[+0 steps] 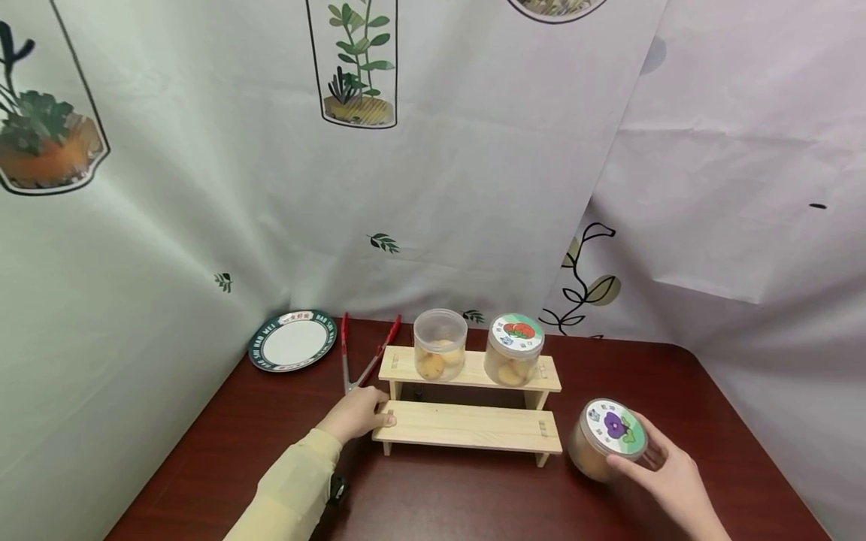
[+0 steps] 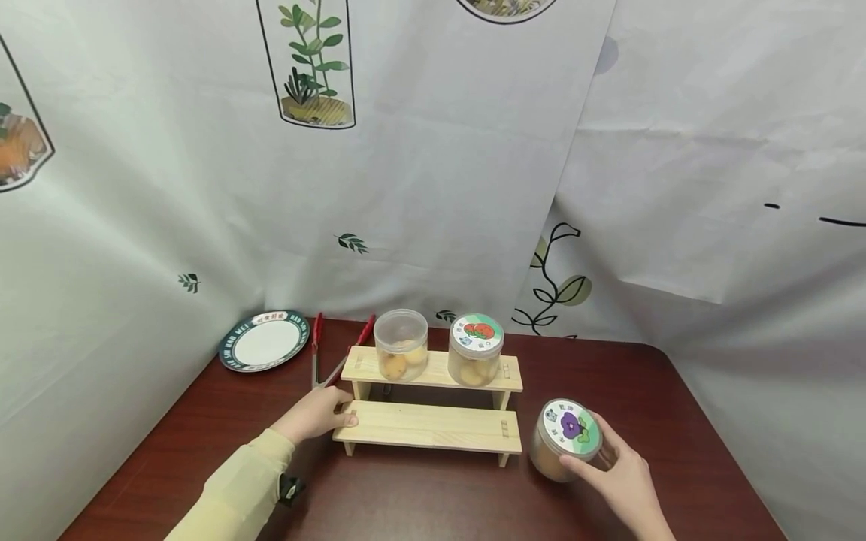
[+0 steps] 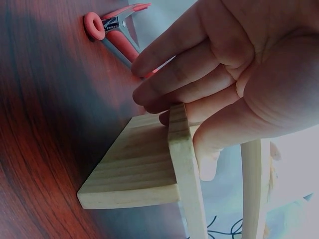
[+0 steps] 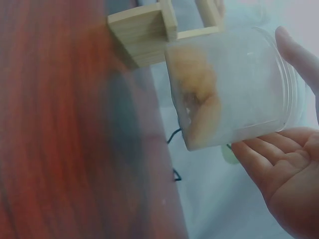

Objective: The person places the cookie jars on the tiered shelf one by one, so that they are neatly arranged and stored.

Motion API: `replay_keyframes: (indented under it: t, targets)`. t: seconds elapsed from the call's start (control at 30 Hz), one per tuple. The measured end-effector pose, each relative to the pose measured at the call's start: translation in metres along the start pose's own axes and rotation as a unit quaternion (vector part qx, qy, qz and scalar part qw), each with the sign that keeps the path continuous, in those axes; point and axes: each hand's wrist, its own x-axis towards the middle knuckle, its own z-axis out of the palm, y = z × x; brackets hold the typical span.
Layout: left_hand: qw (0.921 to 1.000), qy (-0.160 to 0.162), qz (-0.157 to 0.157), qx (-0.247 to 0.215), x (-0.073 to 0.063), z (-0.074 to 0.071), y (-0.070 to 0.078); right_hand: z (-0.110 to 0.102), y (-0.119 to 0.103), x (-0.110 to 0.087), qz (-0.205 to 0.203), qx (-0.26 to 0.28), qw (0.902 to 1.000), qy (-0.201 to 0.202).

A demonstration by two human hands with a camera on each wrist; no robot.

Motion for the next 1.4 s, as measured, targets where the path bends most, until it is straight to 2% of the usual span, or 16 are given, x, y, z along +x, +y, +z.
replay_keyframes:
  t: [0.4,0.63,0.8,1.17,1.4]
  targets:
    - [0.9999,0.004,0.012,0.003,-0.001,-0.001,0.000,0.006,-0.018,-0.002,-0.048,0.023,0.9982,0.028]
    - [1.0000,0.000,0.007,0.000,0.000,0.001,-0.001,0.015,-0.030,-0.001,-0.050,0.010,0.9986,0.016]
    - [1.0000,0.001,0.005,-0.001,0.000,0.001,-0.001,0.024,-0.036,0.001,-0.064,0.036,0.9973,0.002]
    - [0.9999,0.008,0.014,0.002,-0.001,0.000,-0.001,0.045,-0.051,0.004,-0.061,0.062,0.9958,-0.029]
    - [0.9999,0.005,0.010,0.000,0.001,0.000,-0.001,0.055,-0.059,0.007,-0.079,0.086,0.9926,-0.033]
